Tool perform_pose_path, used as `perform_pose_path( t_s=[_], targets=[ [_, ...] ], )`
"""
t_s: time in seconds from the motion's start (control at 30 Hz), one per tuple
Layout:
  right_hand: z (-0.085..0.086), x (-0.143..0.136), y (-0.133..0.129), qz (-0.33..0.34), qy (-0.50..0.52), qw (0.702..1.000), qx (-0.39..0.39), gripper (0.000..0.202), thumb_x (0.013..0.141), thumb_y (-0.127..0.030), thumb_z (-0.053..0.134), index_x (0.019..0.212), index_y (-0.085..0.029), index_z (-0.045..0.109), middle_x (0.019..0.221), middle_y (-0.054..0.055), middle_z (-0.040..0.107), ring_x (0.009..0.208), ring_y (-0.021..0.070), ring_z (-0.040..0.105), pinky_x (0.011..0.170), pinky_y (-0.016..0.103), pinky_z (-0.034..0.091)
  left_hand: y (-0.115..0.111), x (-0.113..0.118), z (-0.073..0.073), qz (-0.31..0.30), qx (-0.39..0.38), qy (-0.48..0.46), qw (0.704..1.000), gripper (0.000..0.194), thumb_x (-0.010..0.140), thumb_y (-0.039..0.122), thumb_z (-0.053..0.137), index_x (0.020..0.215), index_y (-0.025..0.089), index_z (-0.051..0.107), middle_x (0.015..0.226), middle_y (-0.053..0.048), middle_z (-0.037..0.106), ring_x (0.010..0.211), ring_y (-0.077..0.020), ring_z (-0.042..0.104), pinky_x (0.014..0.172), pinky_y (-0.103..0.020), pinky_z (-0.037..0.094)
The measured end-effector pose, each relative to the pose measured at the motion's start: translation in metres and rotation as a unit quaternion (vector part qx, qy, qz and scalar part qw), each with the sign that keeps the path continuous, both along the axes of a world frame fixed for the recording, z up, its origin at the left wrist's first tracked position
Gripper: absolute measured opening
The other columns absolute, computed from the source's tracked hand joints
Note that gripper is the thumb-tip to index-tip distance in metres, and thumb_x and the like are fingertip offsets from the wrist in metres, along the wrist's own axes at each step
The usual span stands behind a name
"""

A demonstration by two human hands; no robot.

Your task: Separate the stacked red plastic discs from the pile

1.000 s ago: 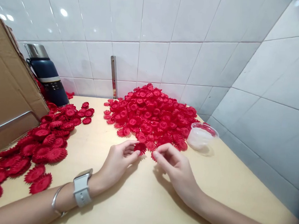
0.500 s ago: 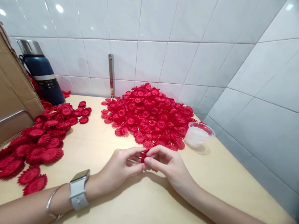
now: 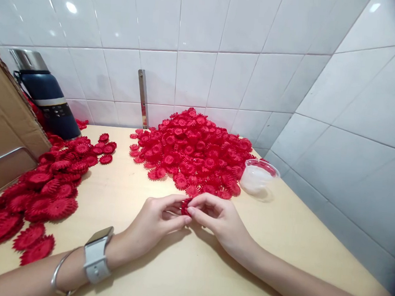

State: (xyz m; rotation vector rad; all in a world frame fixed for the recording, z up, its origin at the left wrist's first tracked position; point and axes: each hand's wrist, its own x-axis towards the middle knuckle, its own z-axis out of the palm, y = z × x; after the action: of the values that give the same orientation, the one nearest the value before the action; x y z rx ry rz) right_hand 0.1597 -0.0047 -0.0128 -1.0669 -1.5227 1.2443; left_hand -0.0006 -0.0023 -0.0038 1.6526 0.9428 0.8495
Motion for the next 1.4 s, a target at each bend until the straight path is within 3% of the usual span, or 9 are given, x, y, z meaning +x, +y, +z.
perform_pose_path(
  t_s=[0.3,1.4],
  targets=[
    [-0.0013,-0.0001,0.0029,-0.009,0.037,0.999,-0.026,0.014,0.072,-0.028,0.059,0.069,-0.015,0.057,0.059,-0.002,0.055,0.054,0.0099,0.048,0.050,0.022,0.037,0.0019,0.0013,-0.0030,-0.019,-0.024,-0.036,0.999,0.034,0.071,0.016,0.060,0.105,0.018,0.058,0.096,-0.006,0.066,0.086,-0.0190,0.062,0.076,-0.030,0.051],
    [-0.0003,0.0024,0.0025,0.005,0.048,0.998,-0.049,0.016,0.070,-0.028,0.063,0.066,-0.015,0.056,0.060,-0.002,0.057,0.056,0.0092,0.049,0.054,0.022,0.038,-0.0011,0.0013,0.0025,-0.018,0.012,-0.008,1.000,0.019,0.074,0.019,0.058,0.093,0.018,0.060,0.090,-0.003,0.067,0.080,-0.0163,0.063,0.070,-0.024,0.052]
  ],
)
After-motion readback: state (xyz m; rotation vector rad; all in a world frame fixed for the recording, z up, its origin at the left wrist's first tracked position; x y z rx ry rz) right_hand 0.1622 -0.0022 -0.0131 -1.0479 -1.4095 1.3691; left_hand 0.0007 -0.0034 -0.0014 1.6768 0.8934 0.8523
